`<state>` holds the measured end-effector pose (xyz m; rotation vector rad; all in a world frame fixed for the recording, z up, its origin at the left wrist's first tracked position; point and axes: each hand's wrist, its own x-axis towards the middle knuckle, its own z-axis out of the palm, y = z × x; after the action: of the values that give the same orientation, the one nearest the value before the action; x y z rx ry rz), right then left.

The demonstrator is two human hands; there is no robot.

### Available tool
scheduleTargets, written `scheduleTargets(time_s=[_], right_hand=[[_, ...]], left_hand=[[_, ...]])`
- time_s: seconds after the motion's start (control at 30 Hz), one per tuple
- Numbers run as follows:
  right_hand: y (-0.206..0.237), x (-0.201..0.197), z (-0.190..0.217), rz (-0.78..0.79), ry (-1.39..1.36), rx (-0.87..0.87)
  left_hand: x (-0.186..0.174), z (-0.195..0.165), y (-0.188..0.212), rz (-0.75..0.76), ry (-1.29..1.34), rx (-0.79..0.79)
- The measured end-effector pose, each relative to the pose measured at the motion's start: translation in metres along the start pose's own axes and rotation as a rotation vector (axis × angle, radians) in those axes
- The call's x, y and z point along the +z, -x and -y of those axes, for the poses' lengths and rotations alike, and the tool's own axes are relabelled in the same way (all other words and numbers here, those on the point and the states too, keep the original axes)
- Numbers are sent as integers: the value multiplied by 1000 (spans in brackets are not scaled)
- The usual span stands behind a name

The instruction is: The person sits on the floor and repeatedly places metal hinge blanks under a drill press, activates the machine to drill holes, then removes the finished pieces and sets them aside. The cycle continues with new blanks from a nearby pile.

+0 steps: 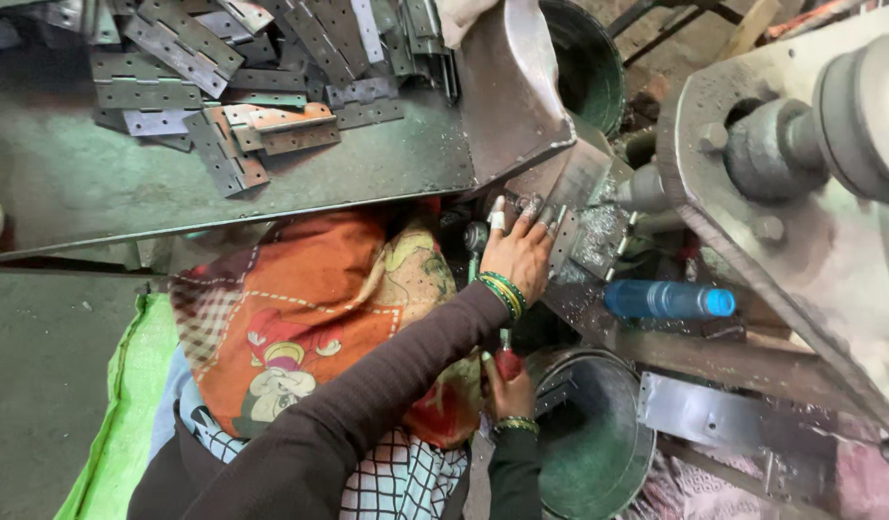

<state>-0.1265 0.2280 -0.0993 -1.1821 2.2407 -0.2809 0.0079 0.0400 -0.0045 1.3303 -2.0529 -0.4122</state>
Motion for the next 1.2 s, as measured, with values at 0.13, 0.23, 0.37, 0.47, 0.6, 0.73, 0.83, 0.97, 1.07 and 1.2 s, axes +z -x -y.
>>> scheduleTargets(time_s=[0.13,0.23,0.37,0.47,0.6,0.73,0.83,0.97,1.07,1.2], right_hand=[[5,-44,19,114,-271,107],[15,-89,38,97,72,74],[11,-78,36,-22,160,48],[9,-25,9,-126,44,-61],[-3,1,-12,16,-270,-109],[-6,-54,8,201,-211,29],[11,-95,29,63,211,24],[20,-73,44,98,-119,88],[20,-32,32,-61,-87,-9],[14,-17,14,-138,-15,-80]], left_hand=[[2,-1,-2,29,-78,11],[9,-1,-7,59,-104,-34],[16,1,-14,81,-137,-17],[12,4,-14,57,-82,-35],[1,8,-11,39,-40,-7],[-4,1,-11,30,-68,12],[-1,-6,-16,190,-21,-68],[8,-3,-25,106,-99,-63],[15,3,-23,-49,-79,-23],[24,7,-15,62,-35,-31]])
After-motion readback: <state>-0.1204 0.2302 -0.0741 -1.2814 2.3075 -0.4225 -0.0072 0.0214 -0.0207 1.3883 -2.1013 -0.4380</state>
